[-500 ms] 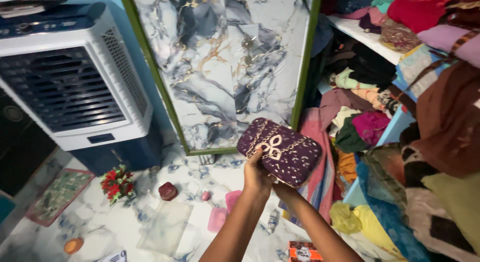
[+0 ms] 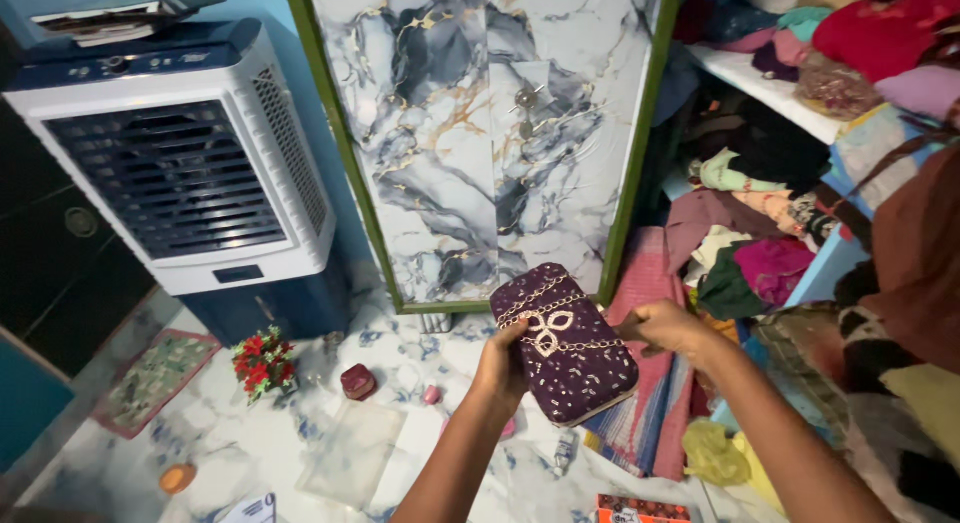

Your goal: The person picks up a pink container and places it on a small table, then picks up a maroon container and places it on the same table. They then pick up a small flower vase and place it on the table, followed by picking up a purple clutch bag and placing it on a shelf.

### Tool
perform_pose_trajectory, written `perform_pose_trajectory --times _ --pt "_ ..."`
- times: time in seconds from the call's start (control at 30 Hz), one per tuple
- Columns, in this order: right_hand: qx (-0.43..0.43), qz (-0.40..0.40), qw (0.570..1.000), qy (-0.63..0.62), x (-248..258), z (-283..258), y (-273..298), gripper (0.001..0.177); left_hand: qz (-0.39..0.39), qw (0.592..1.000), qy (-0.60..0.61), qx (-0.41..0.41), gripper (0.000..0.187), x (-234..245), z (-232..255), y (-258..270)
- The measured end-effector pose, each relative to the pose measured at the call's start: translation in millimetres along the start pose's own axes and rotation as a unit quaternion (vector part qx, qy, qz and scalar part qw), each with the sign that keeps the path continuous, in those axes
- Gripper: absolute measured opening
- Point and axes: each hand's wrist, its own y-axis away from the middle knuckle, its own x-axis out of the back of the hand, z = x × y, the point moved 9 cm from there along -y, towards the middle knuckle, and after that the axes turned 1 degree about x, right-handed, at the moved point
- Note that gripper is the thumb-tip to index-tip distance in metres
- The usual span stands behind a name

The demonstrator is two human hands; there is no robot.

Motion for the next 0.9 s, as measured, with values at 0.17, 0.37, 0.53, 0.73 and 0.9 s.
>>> perform_pose_trajectory --times 0.17,0.37,0.53,0.73,0.9 --pt "-0.037 0.031 0.992 0.114 45.0 -18.5 21.9 0.047 -0.02 1.0 0.002 0.008 0.038 -16.0 -5.8 0.7" --pt "0.073 0.153 0.972 -0.162 82.1 -93.1 66.1 0.031 0.014 0.998 -0.051 -0.026 0.03 -50.5 -14.6 -5.9" --pt "0.271 0.216 0.932 0.105 25.9 -185.5 129.6 0.039 0.071 0.985 0.127 -0.095 0.031 -98.1 -33.6 -23.9" --pt "0.33 0.394 0.692 0.507 -0.3 -250.6 206.3 0.046 0.042 0.983 0.153 -0.093 0.034 -144.8 -33.1 -29.7" --pt "0.088 0.434 0.854 0.275 58.5 -218.7 195.2 0.035 0.0 0.975 0.202 -0.098 0.033 -164.4 -40.0 -40.1"
